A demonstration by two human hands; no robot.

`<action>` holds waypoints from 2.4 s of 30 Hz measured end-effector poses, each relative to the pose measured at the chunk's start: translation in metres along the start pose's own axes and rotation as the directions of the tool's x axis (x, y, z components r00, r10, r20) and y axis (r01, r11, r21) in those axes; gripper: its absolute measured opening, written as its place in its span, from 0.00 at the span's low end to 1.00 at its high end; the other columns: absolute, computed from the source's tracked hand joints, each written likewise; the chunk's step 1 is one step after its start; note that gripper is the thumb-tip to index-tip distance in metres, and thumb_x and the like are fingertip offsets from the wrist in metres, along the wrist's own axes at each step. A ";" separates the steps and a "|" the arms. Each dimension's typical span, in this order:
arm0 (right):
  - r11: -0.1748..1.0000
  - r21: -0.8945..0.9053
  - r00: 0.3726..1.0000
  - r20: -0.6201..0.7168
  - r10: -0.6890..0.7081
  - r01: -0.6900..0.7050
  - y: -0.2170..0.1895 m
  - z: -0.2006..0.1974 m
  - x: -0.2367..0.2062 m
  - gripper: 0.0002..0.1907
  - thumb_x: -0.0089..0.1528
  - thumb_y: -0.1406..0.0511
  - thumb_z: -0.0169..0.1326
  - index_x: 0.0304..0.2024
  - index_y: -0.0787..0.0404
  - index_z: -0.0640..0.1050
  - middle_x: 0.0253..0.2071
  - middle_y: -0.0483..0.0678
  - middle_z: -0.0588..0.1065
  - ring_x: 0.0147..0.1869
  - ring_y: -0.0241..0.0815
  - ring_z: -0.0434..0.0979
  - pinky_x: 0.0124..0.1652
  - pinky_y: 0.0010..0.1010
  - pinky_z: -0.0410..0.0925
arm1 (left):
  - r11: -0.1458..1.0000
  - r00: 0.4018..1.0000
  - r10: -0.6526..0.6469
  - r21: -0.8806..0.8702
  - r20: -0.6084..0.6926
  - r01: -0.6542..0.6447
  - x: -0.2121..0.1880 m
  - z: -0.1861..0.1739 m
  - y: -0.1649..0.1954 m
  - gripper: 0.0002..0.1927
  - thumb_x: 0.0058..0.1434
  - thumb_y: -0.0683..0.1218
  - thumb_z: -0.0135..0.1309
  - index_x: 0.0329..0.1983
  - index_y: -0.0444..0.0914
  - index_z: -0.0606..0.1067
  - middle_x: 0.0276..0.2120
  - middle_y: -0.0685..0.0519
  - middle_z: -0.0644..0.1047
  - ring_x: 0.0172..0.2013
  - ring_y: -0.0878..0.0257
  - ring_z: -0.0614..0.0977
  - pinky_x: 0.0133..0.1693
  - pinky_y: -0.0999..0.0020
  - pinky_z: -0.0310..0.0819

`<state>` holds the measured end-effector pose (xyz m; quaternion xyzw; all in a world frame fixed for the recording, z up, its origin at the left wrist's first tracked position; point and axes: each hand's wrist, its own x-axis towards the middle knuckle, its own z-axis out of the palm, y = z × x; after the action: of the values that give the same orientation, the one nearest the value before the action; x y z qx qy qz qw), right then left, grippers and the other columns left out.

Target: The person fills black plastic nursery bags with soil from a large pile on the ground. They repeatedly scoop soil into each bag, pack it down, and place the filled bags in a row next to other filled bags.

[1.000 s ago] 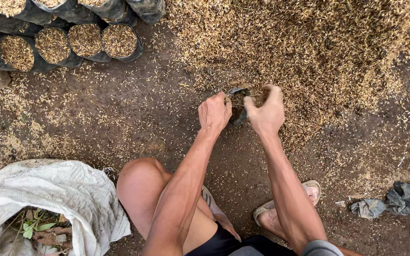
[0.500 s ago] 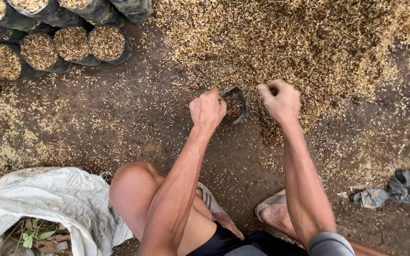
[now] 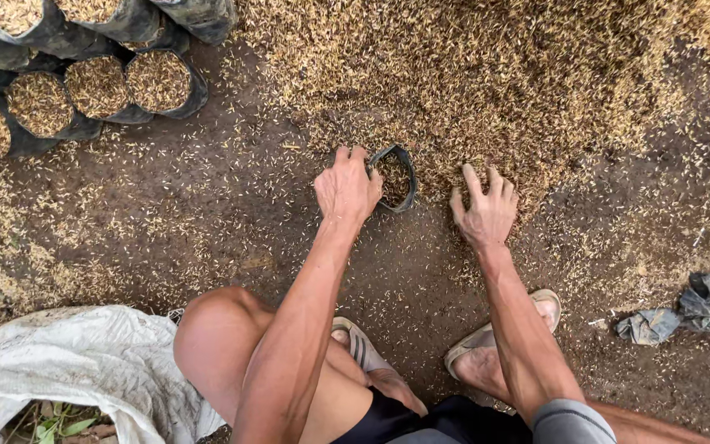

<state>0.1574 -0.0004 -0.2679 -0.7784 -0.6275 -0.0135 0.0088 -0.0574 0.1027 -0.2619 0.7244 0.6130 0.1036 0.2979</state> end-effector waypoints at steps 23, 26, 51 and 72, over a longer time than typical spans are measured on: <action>0.296 0.950 0.939 -0.010 0.343 -0.098 -0.083 -0.037 0.033 0.16 0.68 0.60 0.50 0.48 0.64 0.80 0.47 0.50 0.78 0.46 0.40 0.77 0.45 0.36 0.74 | 0.997 0.999 0.028 -0.077 -0.020 -0.029 0.001 -0.002 -0.002 0.08 0.53 0.38 0.54 0.36 0.33 0.77 0.33 0.39 0.81 0.31 0.40 0.83 0.37 0.47 0.78; 0.743 0.647 0.976 0.012 0.216 -0.172 -0.077 -0.044 0.036 0.16 0.63 0.59 0.56 0.44 0.66 0.79 0.39 0.51 0.77 0.38 0.40 0.76 0.35 0.34 0.71 | 0.994 0.995 -0.040 -0.099 0.087 0.048 0.001 -0.005 -0.003 0.12 0.57 0.39 0.54 0.44 0.32 0.75 0.33 0.38 0.80 0.28 0.45 0.84 0.31 0.50 0.80; 0.772 0.593 0.968 -0.055 -0.245 0.229 -0.090 -0.043 0.035 0.09 0.63 0.69 0.61 0.47 0.60 0.82 0.44 0.52 0.80 0.41 0.46 0.82 0.40 0.36 0.78 | 0.982 0.987 -0.121 -0.129 0.109 0.135 0.002 -0.012 -0.001 0.12 0.62 0.44 0.55 0.46 0.35 0.73 0.37 0.40 0.81 0.35 0.44 0.84 0.41 0.48 0.78; 0.789 0.610 0.974 -0.133 0.185 -0.066 -0.042 -0.024 0.019 0.06 0.70 0.67 0.58 0.43 0.64 0.82 0.37 0.53 0.81 0.37 0.40 0.80 0.34 0.33 0.76 | 0.955 0.987 -0.151 -0.250 0.049 0.159 0.000 -0.009 -0.003 0.16 0.62 0.46 0.53 0.49 0.35 0.79 0.40 0.37 0.80 0.39 0.39 0.82 0.42 0.47 0.77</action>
<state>0.1201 0.0266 -0.2439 -0.7705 -0.5422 0.1146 0.3150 -0.0644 0.1060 -0.2560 0.6316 0.6453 0.1464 0.4040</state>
